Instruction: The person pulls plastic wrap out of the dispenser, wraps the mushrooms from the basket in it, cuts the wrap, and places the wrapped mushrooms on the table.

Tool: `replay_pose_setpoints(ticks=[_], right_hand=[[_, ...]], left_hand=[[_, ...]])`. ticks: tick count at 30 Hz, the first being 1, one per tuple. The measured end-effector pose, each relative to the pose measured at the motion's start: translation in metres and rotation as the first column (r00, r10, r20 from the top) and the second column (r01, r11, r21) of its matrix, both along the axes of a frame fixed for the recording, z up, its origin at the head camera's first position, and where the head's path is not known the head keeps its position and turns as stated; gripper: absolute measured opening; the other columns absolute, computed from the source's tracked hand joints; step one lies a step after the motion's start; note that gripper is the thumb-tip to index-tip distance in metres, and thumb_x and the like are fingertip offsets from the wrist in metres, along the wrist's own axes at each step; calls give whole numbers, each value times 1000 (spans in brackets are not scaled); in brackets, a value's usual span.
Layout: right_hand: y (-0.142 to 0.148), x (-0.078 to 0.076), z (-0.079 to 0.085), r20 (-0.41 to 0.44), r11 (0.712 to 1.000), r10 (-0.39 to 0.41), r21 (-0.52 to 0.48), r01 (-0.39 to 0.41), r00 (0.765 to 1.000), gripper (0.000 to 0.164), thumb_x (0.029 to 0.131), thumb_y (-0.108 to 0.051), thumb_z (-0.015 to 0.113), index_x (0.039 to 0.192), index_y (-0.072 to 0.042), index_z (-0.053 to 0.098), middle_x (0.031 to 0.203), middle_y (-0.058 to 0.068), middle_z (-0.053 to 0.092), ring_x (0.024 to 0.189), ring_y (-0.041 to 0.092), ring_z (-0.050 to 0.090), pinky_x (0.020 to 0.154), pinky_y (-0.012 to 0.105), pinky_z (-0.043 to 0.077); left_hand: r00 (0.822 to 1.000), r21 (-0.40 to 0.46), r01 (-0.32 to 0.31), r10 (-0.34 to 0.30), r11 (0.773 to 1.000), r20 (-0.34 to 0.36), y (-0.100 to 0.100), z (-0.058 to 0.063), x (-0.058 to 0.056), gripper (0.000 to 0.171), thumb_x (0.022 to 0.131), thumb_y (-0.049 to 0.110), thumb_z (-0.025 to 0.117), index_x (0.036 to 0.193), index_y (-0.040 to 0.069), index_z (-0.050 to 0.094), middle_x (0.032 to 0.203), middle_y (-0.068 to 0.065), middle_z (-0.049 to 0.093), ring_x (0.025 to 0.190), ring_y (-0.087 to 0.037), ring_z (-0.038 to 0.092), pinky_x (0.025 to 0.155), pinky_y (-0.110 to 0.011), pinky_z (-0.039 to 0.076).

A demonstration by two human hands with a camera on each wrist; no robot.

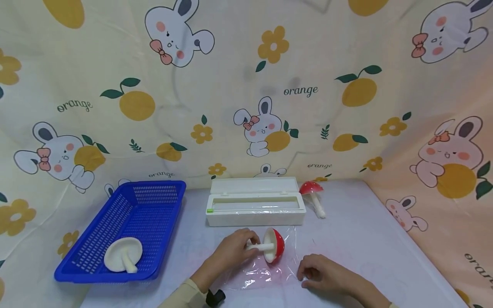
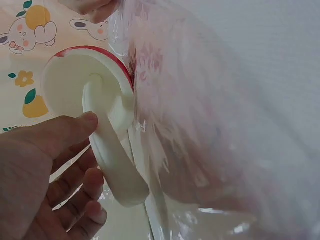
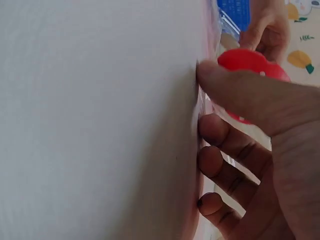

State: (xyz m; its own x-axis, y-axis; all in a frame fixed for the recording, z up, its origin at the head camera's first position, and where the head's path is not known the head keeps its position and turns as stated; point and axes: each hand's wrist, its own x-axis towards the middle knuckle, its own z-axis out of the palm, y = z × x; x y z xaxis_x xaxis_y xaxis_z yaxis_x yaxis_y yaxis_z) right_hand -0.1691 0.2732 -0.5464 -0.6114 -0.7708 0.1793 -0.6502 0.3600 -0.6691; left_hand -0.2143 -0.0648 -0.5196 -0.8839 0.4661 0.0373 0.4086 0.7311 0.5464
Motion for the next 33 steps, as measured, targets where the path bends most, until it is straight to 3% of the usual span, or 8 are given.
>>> replay_pose_setpoints(ticks=[7,14,19,24,30,33], right_hand=[[-5,1,2,15,999,-34,-2,34,999,8,103,-17,75,104,-23,70,89,-17,64,81,-5,56,69,19,53],[-10,-1,4,-129,985,-148,-104,135,981,21,99,-9,78,105,-25,67,79,-17,60,72,-7,51,60,17,49],[-16,-5,7,-190,951,-257,-225,213,948,30,94,0,80,106,-24,67,74,-19,60,67,-6,51,56,17,48],[-27,-10,13,-214,904,-339,-345,254,916,36,90,9,81,106,-21,68,69,-10,65,64,-1,56,58,17,50],[-38,-18,17,-192,876,-383,-384,290,903,35,90,11,80,107,-17,67,71,-2,67,63,2,59,58,20,53],[-43,-22,18,-175,864,-419,-377,333,891,32,90,9,80,105,-17,67,73,-3,68,64,2,60,58,23,54]], left_hand=[[998,-28,12,-14,1000,-67,3,2,1,22,91,26,88,110,25,76,102,14,68,91,-7,59,86,-30,56],[984,-47,43,-50,998,-170,4,8,1,20,93,25,86,111,23,76,105,11,69,99,-13,66,90,-32,57],[977,-22,71,-74,997,-202,2,7,1,20,94,23,86,111,22,76,107,9,69,103,-18,69,92,-34,58],[973,-1,76,-74,997,-221,-1,7,2,20,96,25,84,114,23,75,114,6,68,109,-19,70,96,-35,58],[971,59,48,-33,997,-237,-10,12,6,26,99,27,81,122,21,72,121,5,65,112,-20,69,97,-37,58],[970,99,45,-20,994,-243,-20,15,11,25,101,27,79,123,20,68,118,5,64,103,-19,68,88,-33,58]])
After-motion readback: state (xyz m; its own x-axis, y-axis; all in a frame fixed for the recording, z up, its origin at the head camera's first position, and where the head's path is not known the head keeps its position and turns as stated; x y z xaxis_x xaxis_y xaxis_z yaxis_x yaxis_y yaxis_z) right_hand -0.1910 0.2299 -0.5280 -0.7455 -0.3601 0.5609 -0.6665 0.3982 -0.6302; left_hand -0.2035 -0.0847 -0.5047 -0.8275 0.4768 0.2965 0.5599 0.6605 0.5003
